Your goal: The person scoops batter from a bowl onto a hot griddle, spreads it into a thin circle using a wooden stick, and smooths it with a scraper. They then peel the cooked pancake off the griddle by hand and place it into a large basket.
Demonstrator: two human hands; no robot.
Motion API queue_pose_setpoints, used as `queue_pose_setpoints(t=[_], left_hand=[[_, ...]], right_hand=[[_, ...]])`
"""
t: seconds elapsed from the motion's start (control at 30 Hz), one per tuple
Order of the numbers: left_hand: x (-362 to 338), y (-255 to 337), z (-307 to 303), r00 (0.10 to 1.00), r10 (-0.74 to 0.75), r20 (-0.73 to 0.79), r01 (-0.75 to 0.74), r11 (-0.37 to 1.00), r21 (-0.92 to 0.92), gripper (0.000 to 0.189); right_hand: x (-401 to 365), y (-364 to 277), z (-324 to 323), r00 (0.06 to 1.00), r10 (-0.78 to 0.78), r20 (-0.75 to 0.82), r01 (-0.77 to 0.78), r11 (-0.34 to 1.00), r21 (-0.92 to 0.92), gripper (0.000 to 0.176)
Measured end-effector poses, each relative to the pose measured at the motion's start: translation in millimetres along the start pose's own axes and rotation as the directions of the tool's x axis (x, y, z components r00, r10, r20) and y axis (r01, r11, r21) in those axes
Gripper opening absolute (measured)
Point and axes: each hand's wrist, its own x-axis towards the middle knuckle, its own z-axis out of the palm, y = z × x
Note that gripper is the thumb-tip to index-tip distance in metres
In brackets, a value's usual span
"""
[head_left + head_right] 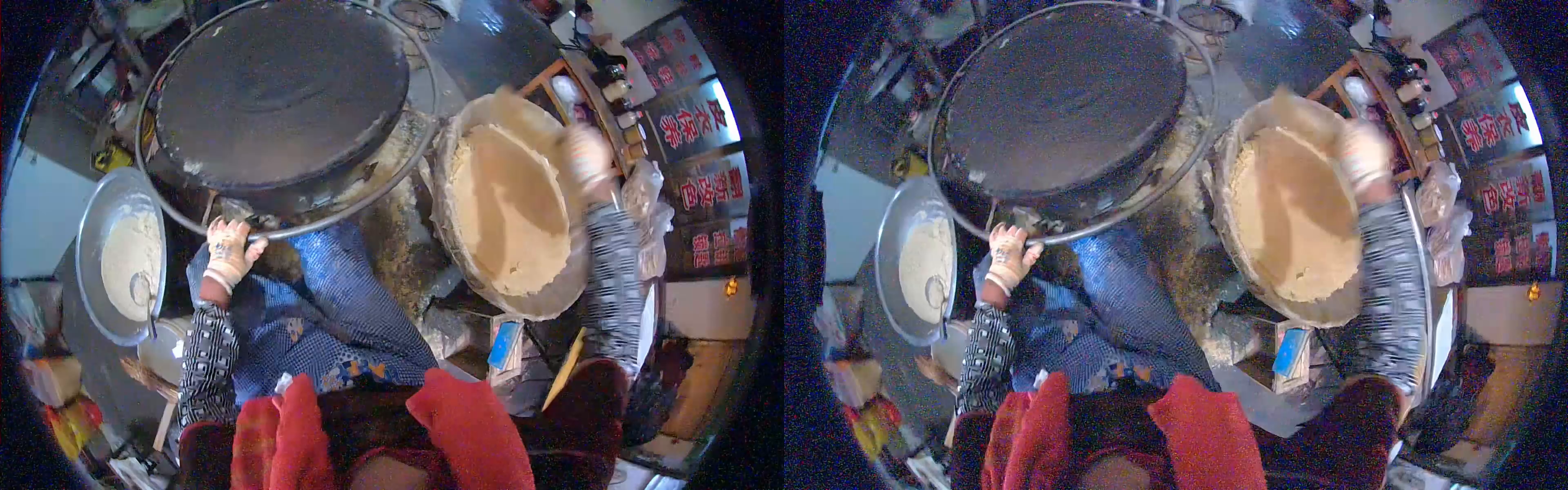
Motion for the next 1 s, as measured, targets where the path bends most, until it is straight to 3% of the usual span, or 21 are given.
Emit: queue_pose_setpoints(t=[0.03, 0.07, 0.1, 0.13, 0.17, 0.23, 0.33, 0.37, 0.43, 0.47, 0.53, 0.57, 0.63, 0.7, 0.77, 0.83, 0.87, 0.9, 0.93, 0.97, 1.0], left_hand=[[-1, -7, 2, 0.999, 0.027, -0.019, -0.028, 1.000, -0.013, 0.048], [-2, -12, 2, 0.998, 0.054, -0.036, -0.056, 0.998, -0.037, 0.047], [-3, -17, 0, 0.995, 0.087, -0.051, -0.090, 0.994, -0.060, 0.047], [-3, -23, -3, 0.993, 0.106, -0.042, -0.108, 0.993, -0.047, 0.046], [-3, -28, -6, 0.991, 0.133, -0.024, -0.133, 0.990, -0.034, 0.045], [-1, -34, -17, 0.990, 0.123, 0.071, -0.125, 0.992, 0.019, 0.042], [-1, -53, -21, 0.977, 0.159, 0.140, -0.165, 0.986, 0.030, 0.041], [1, -59, -26, 0.969, 0.157, 0.189, -0.164, 0.986, 0.021, 0.041], [-2, -81, -21, 0.958, 0.233, 0.167, -0.247, 0.967, 0.069, 0.043], [-3, -94, -18, 0.954, 0.238, 0.184, -0.258, 0.962, 0.093, 0.045], [-3, -102, -22, 0.948, 0.233, 0.217, -0.265, 0.955, 0.132, 0.045], [-1, -104, -23, 0.948, 0.218, 0.233, -0.259, 0.952, 0.161, 0.045], [2, -102, -22, 0.946, 0.193, 0.259, -0.246, 0.950, 0.191, 0.045], [-1, -96, -24, 0.948, 0.147, 0.283, -0.215, 0.950, 0.227, 0.045], [4, -76, -21, 0.947, 0.064, 0.315, -0.152, 0.953, 0.261, 0.043], [5, -48, -17, 0.964, 0.057, 0.260, -0.103, 0.981, 0.167, 0.036], [14, -3, -35, 0.972, 0.011, 0.236, -0.054, 0.983, 0.176, 0.027], [25, 27, -47, 0.953, -0.037, 0.300, -0.013, 0.987, 0.161, 0.025], [34, 54, -47, 0.927, -0.101, 0.362, 0.041, 0.985, 0.169, 0.027], [38, 76, -42, 0.936, -0.163, 0.312, 0.127, 0.983, 0.134, 0.031], [45, 103, -43, 0.933, -0.234, 0.272, 0.217, 0.972, 0.093, 0.031]], right_hand=[[-34, -61, 73, 0.965, 0.200, 0.170, -0.261, 0.808, 0.529, 0.028], [-47, -115, 10, 0.899, 0.010, 0.438, -0.114, 0.970, 0.213, 0.035], [-51, -150, -6, 0.637, -0.050, 0.770, -0.294, 0.907, 0.302, 0.038], [-93, -192, 21, 0.707, -0.041, 0.706, -0.329, 0.865, 0.379, 0.041], [-108, -219, 40, 0.531, -0.103, 0.841, -0.490, 0.772, 0.404, 0.044], [-148, -256, 61, 0.465, -0.092, 0.880, -0.589, 0.710, 0.386, 0.044], [-193, -276, 73, 0.577, -0.044, 0.815, -0.608, 0.643, 0.465, 0.034], [-194, -274, 75, 0.545, -0.034, 0.838, -0.640, 0.628, 0.442, 0.034], [-186, -260, 68, 0.584, -0.174, 0.793, -0.513, 0.678, 0.526, 0.031], [-190, -256, 68, 0.570, -0.165, 0.805, -0.534, 0.670, 0.515, 0.031], [-194, -252, 68, 0.659, -0.134, 0.740, -0.467, 0.698, 0.543, 0.023], [-194, -247, 64, 0.657, -0.133, 0.742, -0.475, 0.691, 0.545, 0.023], [-191, -233, 55, 0.559, -0.156, 0.815, -0.537, 0.680, 0.499, 0.019], [-203, -235, 53, 0.592, -0.164, 0.789, -0.509, 0.683, 0.523, 0.021], [-231, -250, 70, 0.638, -0.150, 0.755, -0.477, 0.692, 0.541, 0.023], [-254, -263, 74, 0.661, -0.112, 0.742, -0.455, 0.726, 0.516, 0.024], [-276, -276, 88, 0.772, -0.051, 0.633, -0.507, 0.551, 0.663, 0.024], [-339, -342, 178, 0.836, 0.013, 0.548, -0.399, 0.700, 0.592, 0.028], [-301, -302, 124, 0.975, 0.052, 0.216, -0.177, 0.771, 0.612, 0.020], [-255, -269, 93, 0.848, -0.021, 0.530, -0.443, 0.521, 0.730, 0.028], [-226, -246, 81, 0.822, -0.331, 0.464, -0.286, 0.464, 0.839, 0.039]])
